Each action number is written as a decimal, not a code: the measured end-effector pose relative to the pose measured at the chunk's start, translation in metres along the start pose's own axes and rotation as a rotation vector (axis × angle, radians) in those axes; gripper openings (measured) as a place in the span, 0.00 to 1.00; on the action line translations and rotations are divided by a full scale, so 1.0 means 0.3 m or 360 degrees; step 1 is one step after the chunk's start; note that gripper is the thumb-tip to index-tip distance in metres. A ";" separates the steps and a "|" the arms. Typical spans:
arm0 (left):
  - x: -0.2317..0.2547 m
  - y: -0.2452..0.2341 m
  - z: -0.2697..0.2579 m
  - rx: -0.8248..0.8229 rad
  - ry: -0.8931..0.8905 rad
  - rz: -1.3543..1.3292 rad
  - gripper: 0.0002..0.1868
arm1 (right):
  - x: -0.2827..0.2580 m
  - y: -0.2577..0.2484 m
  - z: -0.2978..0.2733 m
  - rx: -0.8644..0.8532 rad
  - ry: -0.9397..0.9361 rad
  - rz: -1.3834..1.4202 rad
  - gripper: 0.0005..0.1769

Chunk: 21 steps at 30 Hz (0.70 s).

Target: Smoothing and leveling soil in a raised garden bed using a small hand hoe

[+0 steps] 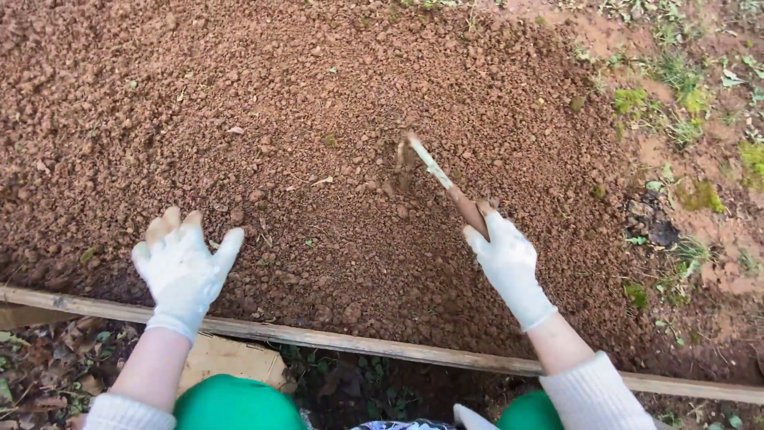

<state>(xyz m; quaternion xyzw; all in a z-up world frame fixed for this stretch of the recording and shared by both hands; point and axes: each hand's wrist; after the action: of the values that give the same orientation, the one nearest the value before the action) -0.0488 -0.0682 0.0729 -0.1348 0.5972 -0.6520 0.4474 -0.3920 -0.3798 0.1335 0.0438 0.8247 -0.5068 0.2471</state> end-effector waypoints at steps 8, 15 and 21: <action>0.312 -0.313 -0.022 0.0104 0.0073 -0.0671 0.33 | 0.104 -0.010 -0.245 -0.0290 0.0130 -0.0058 0.33; 0.457 -0.231 -0.057 -0.0780 0.0049 -0.0510 0.47 | 0.230 0.058 -0.057 0.0134 -0.0038 -0.0022 0.29; 0.452 -0.182 -0.011 -0.0808 0.0102 -0.0311 0.49 | 0.454 -0.034 -0.008 0.0530 0.0298 -0.0180 0.29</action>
<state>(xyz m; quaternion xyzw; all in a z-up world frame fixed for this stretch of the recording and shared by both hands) -0.1506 -0.1733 0.0726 -0.2788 0.7395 -0.5254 0.3151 -0.5152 -0.4069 0.0813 0.0846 0.7500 -0.6431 0.1296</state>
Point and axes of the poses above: each hand's wrist, its own z-axis towards the middle knuckle, its own y-axis out of the palm, x = y × z, and after that the axes turned 13 degrees about z, right-handed
